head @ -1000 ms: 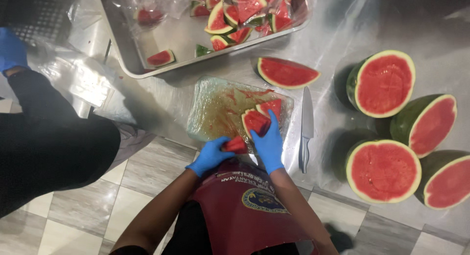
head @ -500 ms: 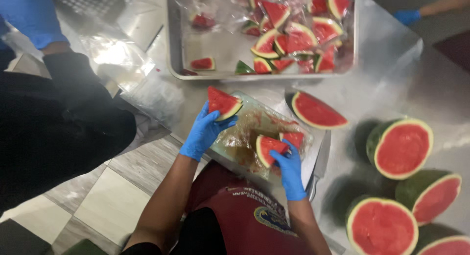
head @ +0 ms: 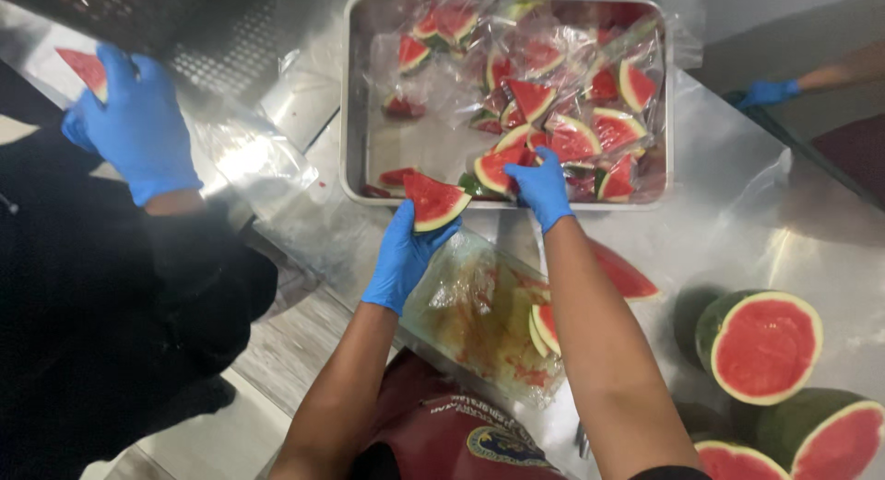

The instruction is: The person cuts halved watermelons into wedges with a knife on a cutting board, trimming rind pieces, and places the cut wedges into a plastic-lined metal tray, repeating the cycle across several watermelon halves on the stainless steel table.

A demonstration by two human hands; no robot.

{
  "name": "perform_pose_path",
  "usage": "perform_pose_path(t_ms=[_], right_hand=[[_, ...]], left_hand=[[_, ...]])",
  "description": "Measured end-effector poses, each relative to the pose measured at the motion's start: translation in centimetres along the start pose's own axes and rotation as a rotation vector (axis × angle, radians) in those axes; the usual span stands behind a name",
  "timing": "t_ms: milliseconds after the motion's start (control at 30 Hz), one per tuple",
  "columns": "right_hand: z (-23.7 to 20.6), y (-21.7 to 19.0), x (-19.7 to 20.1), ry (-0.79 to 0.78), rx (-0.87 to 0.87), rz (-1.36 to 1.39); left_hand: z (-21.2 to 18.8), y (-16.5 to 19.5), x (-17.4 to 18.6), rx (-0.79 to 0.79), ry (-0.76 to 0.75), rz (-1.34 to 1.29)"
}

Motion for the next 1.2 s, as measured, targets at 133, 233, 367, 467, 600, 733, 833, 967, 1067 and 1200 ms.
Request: perform_pose_path(t_ms=[133,233,367,467,600,733,833,967,1067,1200], right_hand=[[-2.8,-2.9,-0.3,0.129,0.277,0.035],[-6.1,-4.2,-5.0,-0.238,0.224,0.278],[-8.2,-4.0,-6.7,-0.191,0.062,0.41],[-7.5,-3.6,-5.8,-0.111,0.091,0.566],[-6.7,-1.6,-4.7,-0.134,0.024,0.607],[-5.1,0.0,-1.9,-0.029,-0.1,0.251],[-4.0,-0.8,-1.2,-0.035,-0.092,0.26],[-5.1,0.3,-0.2,-0.02,-0.081,0.531],[-10.8,4.1,2.6,0.004,-0.135,0.729],[-23.6,10.4,8.8,0.125,-0.237,0.714]], left_hand=[[1.9,1.9,-1.2,-0.054,0.062,0.129],[3.5,2.7,-2.6,-0.096,0.067,0.341],[4.2,2.9,-3.6,-0.259,0.14,0.674],[5.0,3.7,-5.4,-0.466,0.04,0.722],[6.7,4.9,-4.4,-0.374,0.109,0.783],[9.6,6.3,-3.7,-0.175,0.091,0.898],[11.8,7.2,-2.2,-0.022,0.121,1.036],[12.8,10.1,-1.1,-0.08,0.141,1.243],[8.7,12.9,-5.3,-0.732,-0.038,1.808],[-0.1,8.5,-5.4,-0.638,-0.192,1.637]])
Point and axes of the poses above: each hand's wrist, its own z-axis towards the middle knuckle, its own x-axis out of the back of the hand, y = z × x, the point moved 9 cm from there along z, towards the middle knuckle, and after that the axes turned 6 degrees about -z, right-handed, at the moved point
